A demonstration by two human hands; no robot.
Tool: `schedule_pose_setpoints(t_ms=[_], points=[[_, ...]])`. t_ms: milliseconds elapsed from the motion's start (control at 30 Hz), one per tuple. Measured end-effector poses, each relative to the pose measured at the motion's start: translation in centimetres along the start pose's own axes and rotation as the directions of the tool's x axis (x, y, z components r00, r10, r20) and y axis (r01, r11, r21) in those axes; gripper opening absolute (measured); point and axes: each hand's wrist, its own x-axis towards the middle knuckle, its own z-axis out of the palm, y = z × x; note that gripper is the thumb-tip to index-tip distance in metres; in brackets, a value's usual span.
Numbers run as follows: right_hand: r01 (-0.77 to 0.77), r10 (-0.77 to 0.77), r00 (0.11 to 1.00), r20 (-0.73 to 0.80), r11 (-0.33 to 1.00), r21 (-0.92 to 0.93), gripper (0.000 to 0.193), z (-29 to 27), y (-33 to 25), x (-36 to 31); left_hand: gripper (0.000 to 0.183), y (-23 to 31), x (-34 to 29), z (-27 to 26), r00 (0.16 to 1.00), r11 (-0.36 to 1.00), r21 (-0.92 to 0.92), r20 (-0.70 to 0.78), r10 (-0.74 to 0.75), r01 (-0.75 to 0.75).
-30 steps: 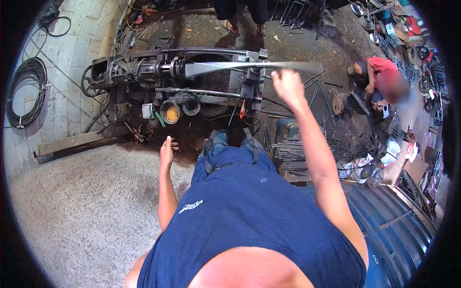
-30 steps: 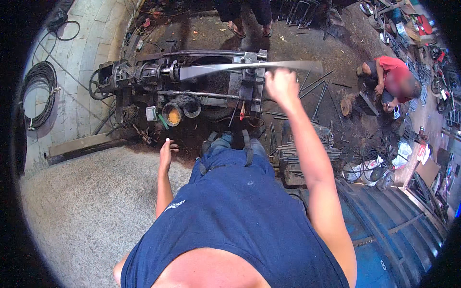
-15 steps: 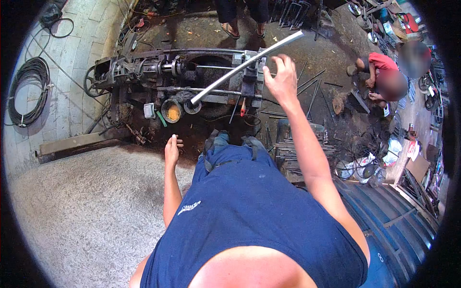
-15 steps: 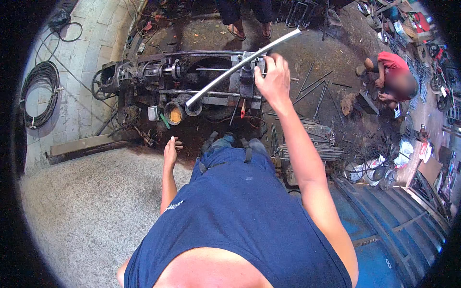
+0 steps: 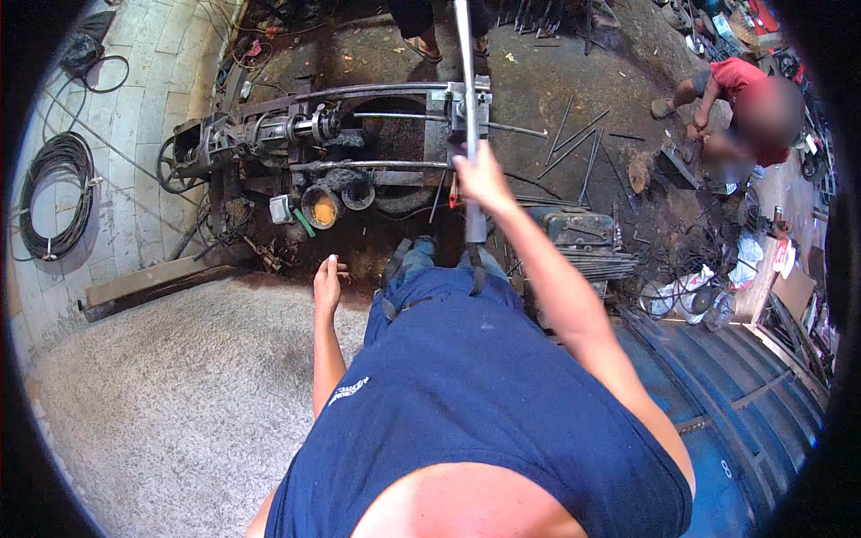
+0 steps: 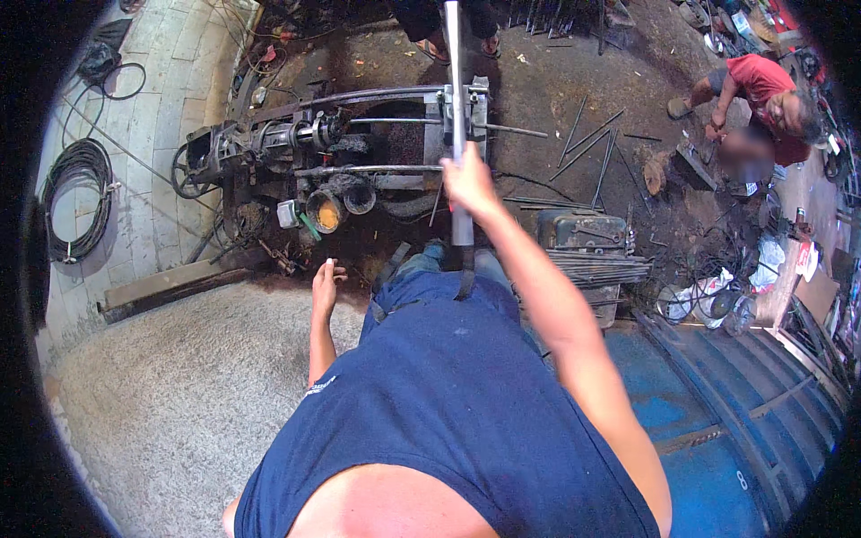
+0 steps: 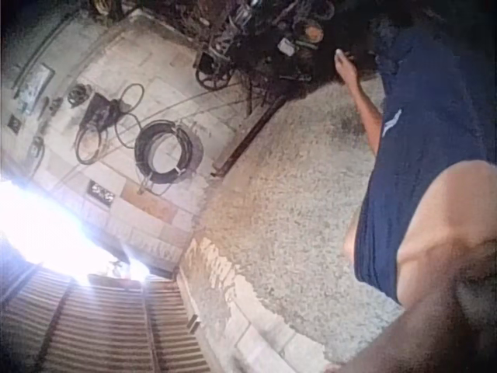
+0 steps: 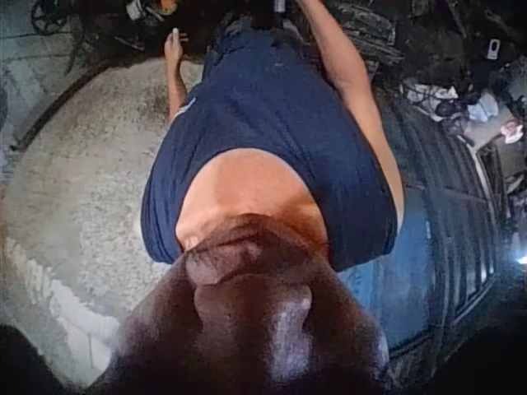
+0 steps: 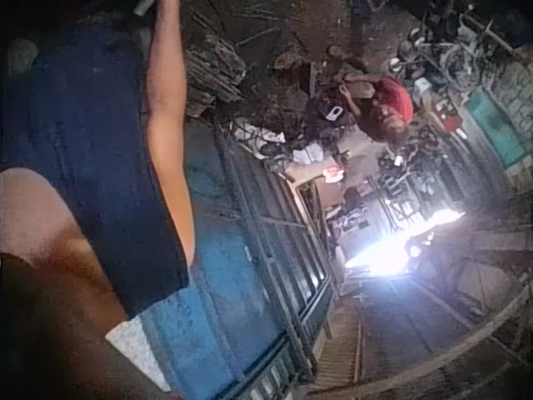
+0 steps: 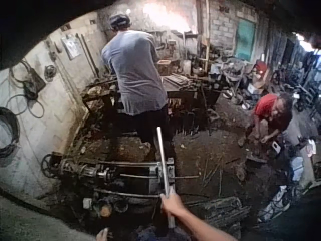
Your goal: Straightening and adjusting metal rods using a bending jig or manual press machine.
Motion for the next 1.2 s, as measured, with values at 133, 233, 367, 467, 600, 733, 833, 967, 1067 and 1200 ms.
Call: schedule_pose_setpoints(t_ms=[133, 233, 367, 467, 600, 733, 833, 967, 1067, 1200], points=[[0.125, -0.057, 0.99, 0.129, 0.783, -0.61, 0.03, -12.2, -1.3, 2.9, 0.05, -1.4, -0.2, 0.2, 0.999, 0.999, -0.03, -0.009, 0.043, -0.044], [0.359, -0.522, 0.853, 0.013, 0.569, -0.74, 0.028, -14.2, -1.9, 6.2, 0.048, -0.5, -0.3, 1.3, 0.999, 0.998, 0.052, 0.038, -0.027, 0.025], [0.395, -0.512, 0.772, -0.375, 0.85, -0.348, 0.025, -8.9, -1.1, 2.3, 0.048, -1.0, -1.2, 2.2, 0.999, 0.999, 0.007, -0.008, 0.047, -0.047], [-0.247, 0.367, 0.93, -0.023, 0.67, 0.7, 0.015, -0.8, 6.9, 3.8, 0.047, -1.1, -2.7, 2.6, 0.999, 0.999, 0.034, 0.042, 0.001, -0.002], [-0.331, 0.522, 0.842, 0.139, 0.296, 0.896, 0.025, 4.6, 10.9, 10.7, 0.045, -1.7, -4.3, 2.6, 1.0, 0.986, 0.167, 0.005, -0.012, 0.012], [-0.643, 0.808, 0.581, 0.091, 0.388, 0.661, 0.042, 5.9, 8.7, 13.6, 0.042, 1.4, -6.3, 2.7, 0.984, 0.942, 0.316, -0.099, 0.149, -0.111], [-0.531, 0.796, 0.581, 0.171, 0.211, 0.82, 0.057, 5.2, 7.6, 13.9, 0.041, 8.8, -6.6, 4.1, 0.818, 0.751, 0.487, -0.118, 0.563, -0.446], [-0.462, 0.862, 0.481, 0.156, 0.098, 0.881, 0.047, 6.3, 12.4, 16.7, 0.055, 19.1, -3.1, 7.8, 0.561, 0.403, 0.684, 0.011, 0.828, -0.608], [-0.438, 0.907, 0.404, 0.116, 0.08, 0.895, 0.06, 5.7, 6.0, 13.5, 0.05, 21.0, 2.0, 8.4, 0.497, 0.23, 0.705, 0.198, 0.845, -0.671], [-0.287, 0.874, 0.481, 0.074, 0.077, 0.955, 0.025, 4.2, 9.0, 13.1, 0.034, 23.8, 5.8, 9.2, 0.564, 0.229, 0.648, 0.372, 0.737, -0.727]])
